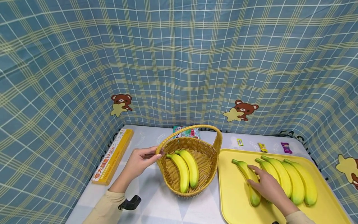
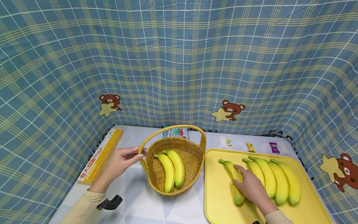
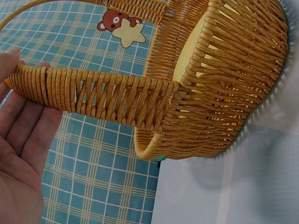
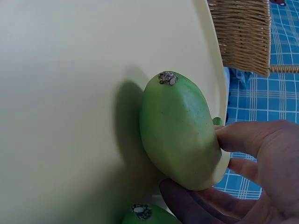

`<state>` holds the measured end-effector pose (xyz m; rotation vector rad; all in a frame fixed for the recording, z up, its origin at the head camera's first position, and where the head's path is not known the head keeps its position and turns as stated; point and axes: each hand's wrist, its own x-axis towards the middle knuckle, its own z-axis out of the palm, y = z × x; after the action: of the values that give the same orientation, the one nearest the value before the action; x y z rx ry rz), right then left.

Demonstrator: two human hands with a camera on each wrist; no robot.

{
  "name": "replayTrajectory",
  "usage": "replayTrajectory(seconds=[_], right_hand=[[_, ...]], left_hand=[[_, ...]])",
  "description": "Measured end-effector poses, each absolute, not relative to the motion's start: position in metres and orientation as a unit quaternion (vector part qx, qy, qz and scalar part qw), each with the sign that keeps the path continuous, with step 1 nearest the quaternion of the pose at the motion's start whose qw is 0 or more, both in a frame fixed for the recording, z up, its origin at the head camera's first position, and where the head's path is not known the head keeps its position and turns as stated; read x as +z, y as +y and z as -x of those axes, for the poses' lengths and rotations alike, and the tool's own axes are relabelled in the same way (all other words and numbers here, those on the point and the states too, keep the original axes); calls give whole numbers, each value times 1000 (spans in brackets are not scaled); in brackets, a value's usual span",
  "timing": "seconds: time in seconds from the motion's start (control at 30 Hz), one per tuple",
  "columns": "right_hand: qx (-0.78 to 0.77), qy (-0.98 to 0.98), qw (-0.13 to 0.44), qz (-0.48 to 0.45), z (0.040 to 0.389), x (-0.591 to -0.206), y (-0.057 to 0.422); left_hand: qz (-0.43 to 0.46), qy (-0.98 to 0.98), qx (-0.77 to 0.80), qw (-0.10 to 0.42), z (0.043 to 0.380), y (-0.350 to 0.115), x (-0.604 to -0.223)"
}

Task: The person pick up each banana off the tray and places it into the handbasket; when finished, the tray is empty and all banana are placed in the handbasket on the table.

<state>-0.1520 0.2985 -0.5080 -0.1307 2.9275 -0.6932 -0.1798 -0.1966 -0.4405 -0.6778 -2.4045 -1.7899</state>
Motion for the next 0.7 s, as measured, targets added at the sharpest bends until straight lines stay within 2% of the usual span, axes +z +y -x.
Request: replayTrajectory(seconds=[0.33,0.7], right_hand=[[-233,969,68,43,152,-506,299],[-249,966,33,67,143,-466,280]], left_hand=[[221,-783,-581,37,180,-197,-443],[223,-782,-582,35,181,-198,-443]])
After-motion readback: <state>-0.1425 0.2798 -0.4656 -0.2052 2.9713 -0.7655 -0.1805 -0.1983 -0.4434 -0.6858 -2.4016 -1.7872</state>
